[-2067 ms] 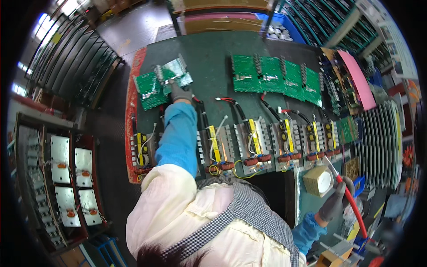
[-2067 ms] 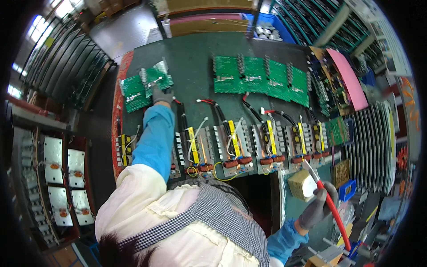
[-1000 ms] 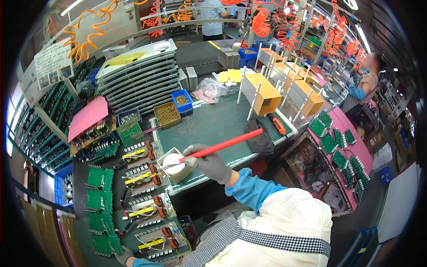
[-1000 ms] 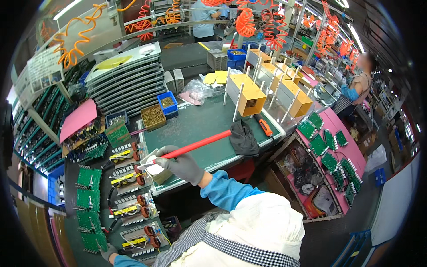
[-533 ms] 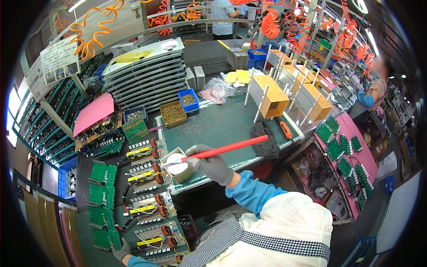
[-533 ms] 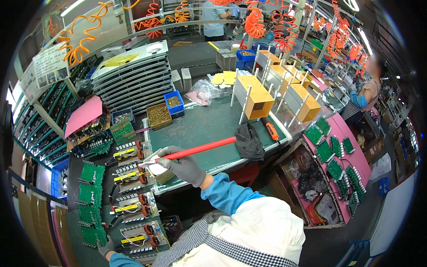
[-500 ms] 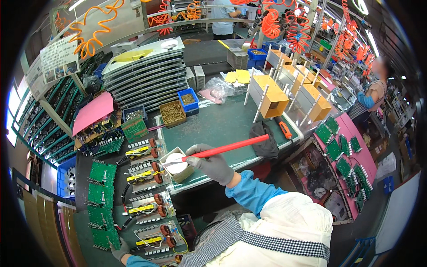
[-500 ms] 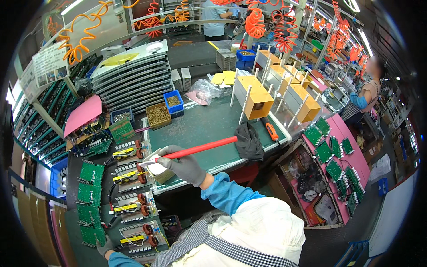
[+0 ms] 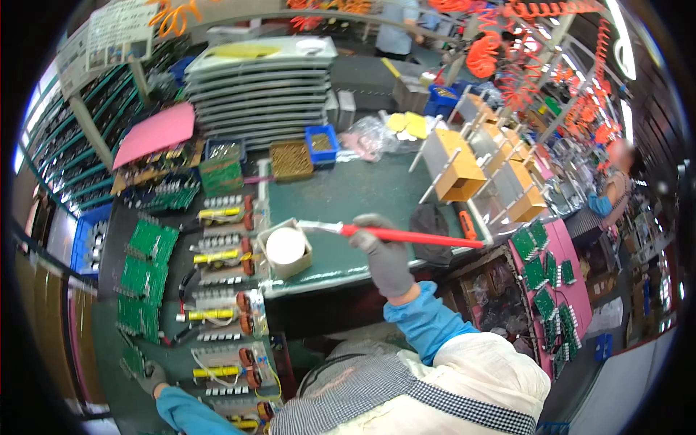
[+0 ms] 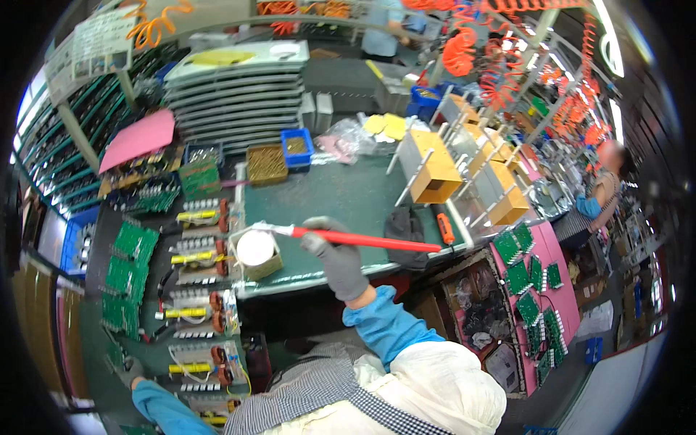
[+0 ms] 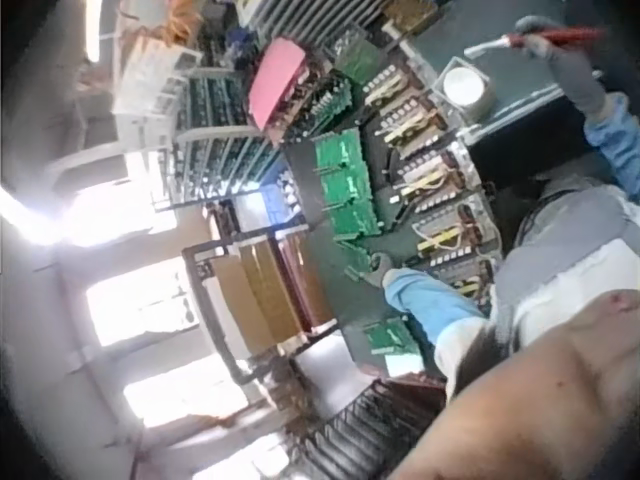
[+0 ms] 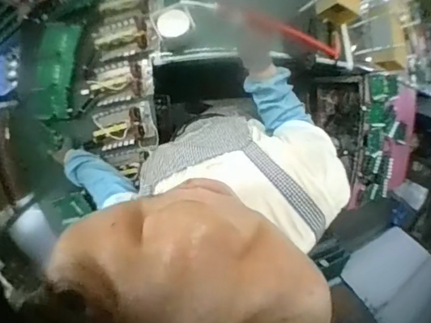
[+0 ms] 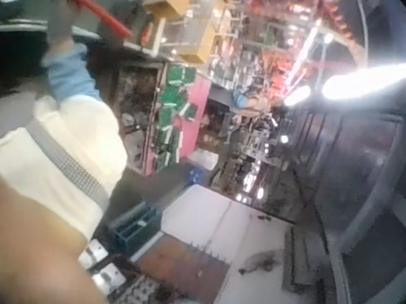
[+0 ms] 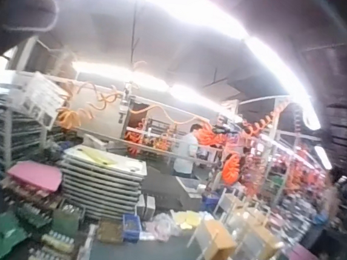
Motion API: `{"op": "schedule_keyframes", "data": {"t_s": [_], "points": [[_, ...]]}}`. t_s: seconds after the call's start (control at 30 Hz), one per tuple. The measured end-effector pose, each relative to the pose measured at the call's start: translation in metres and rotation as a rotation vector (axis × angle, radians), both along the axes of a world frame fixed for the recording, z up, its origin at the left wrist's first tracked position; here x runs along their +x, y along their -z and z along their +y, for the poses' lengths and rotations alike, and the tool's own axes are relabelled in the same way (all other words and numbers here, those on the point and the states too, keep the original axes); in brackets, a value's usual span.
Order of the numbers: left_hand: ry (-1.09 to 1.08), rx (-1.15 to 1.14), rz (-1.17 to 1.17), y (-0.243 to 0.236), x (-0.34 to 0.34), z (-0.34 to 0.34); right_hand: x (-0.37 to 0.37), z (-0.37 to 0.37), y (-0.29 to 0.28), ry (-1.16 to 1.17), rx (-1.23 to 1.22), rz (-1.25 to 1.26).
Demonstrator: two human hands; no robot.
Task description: Applying white paste to components on green circuit boards using a brush.
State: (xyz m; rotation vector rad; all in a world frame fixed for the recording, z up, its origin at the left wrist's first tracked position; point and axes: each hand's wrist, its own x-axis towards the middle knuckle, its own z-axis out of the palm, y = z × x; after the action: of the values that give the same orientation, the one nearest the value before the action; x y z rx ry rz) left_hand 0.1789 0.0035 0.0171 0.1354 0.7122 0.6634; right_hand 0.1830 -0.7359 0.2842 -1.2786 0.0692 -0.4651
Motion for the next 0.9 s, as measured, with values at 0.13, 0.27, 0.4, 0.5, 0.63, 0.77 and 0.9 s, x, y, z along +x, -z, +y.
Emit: {"op": "schedule_keyframes", "data": {"t_s": [0.13,0.27,0.4,0.5,0.63,0.77,0.9], "points": [[0.501,1.661,1.267,0.020,-0.013,0.005,0.012,0.011,0.021,-0.041,0.147,-0.131],[0.335,1.552,1.009,-0.035,-0.010,-0.044,0.015,0.056,0.040,-0.247,0.291,-0.081],[0.352,1.706,1.084,-0.070,0.002,-0.128,0.036,0.100,0.097,-0.301,0.171,0.052],[0.194,1.862,1.103,-0.083,-0.062,-0.146,0.043,0.144,0.089,-0.384,-0.024,0.253],[0.100,2.042,0.977,-0.101,-0.108,-0.174,0.101,0.181,0.209,-0.093,-0.698,-0.292],[0.194,1.407,0.404,-0.107,-0.119,-0.217,0.123,0.178,0.210,-0.527,0.122,-0.009],[0.330,0.594,-0.075,-0.123,-0.135,-0.263,0.153,0.148,0.201,-0.319,-0.148,-0.108]]}}
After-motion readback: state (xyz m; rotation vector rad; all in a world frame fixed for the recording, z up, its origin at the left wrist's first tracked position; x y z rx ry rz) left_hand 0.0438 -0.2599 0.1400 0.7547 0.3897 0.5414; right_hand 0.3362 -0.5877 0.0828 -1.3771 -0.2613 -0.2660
